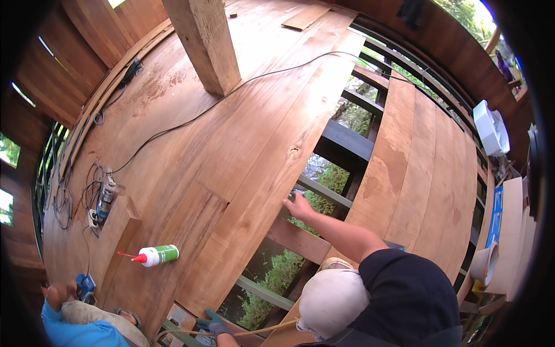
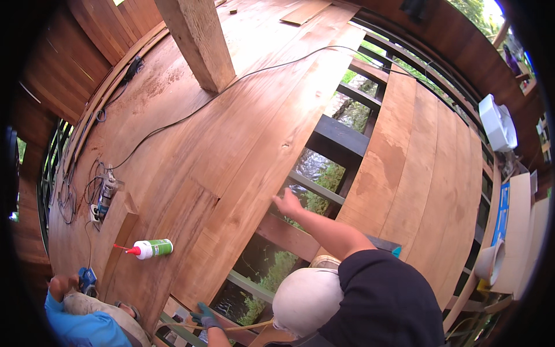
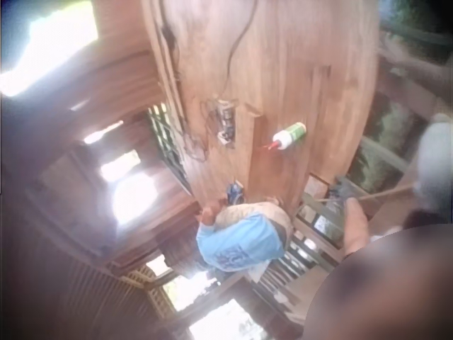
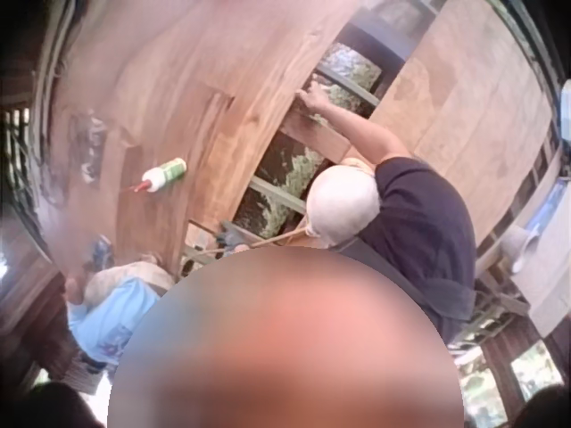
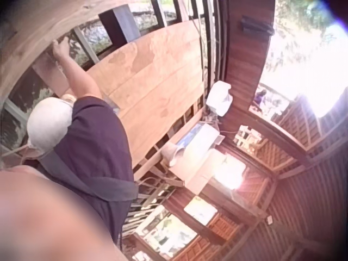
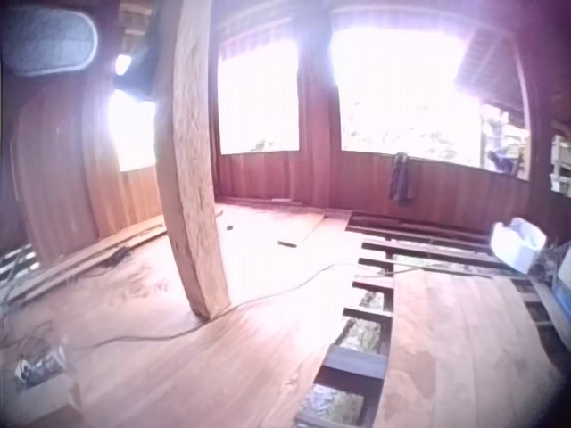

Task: The person installs wooden floorboards on a partially completed floor. They measure and mark boards with a square and pencil, fit boards into gaps, and use a nail gun to fasten them. Another worker is visible nearby.

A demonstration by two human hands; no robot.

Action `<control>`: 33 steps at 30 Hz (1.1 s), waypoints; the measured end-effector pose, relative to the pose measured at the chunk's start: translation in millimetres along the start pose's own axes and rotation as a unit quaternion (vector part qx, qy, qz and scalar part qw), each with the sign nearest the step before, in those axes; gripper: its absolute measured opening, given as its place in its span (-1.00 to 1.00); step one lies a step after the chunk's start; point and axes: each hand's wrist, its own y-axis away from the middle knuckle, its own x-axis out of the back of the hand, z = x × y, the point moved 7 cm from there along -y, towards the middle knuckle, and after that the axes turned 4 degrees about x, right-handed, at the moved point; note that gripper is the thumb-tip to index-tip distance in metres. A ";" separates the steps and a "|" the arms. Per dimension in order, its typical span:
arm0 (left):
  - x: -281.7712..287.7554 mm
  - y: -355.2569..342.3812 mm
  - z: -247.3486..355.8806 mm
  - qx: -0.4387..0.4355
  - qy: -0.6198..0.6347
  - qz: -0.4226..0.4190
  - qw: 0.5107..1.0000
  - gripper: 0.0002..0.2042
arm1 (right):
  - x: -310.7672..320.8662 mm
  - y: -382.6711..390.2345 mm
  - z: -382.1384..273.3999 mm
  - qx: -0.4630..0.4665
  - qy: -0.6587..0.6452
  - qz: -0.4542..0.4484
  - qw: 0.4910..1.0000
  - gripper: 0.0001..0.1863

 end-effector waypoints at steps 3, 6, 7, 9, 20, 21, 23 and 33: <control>17.6 35.0 18.5 -0.126 -0.006 0.121 0.985 -0.20 | -9.2 47.2 -24.4 0.088 0.082 -0.010 0.993 -0.44; 46.0 82.3 47.4 -0.164 -0.031 0.142 0.976 -0.38 | -35.8 79.1 -24.1 0.247 0.175 0.012 0.953 -0.44; 55.9 98.7 67.3 -0.155 0.042 0.113 0.981 -0.44 | -31.1 84.3 -16.0 0.260 0.216 -0.026 0.941 -0.39; 105.6 117.6 88.4 -0.093 0.110 0.014 0.989 -0.56 | -28.8 122.4 -37.8 0.189 0.234 -0.120 0.946 -0.30; 51.8 126.7 37.1 -0.102 0.110 0.026 0.988 -0.21 | -49.6 119.1 13.9 0.397 0.309 -0.093 0.859 -0.20; 53.9 127.3 37.9 -0.105 0.115 0.028 0.987 -0.22 | -48.9 117.5 14.2 0.401 0.313 -0.091 0.856 -0.21; 59.4 127.4 41.2 -0.111 0.134 0.026 0.985 -0.26 | -46.0 113.5 12.5 0.406 0.323 -0.084 0.851 -0.21; 76.8 40.6 10.4 -0.012 0.191 0.053 0.980 -0.46 | -34.7 22.6 14.5 0.071 0.120 -0.029 0.990 -0.39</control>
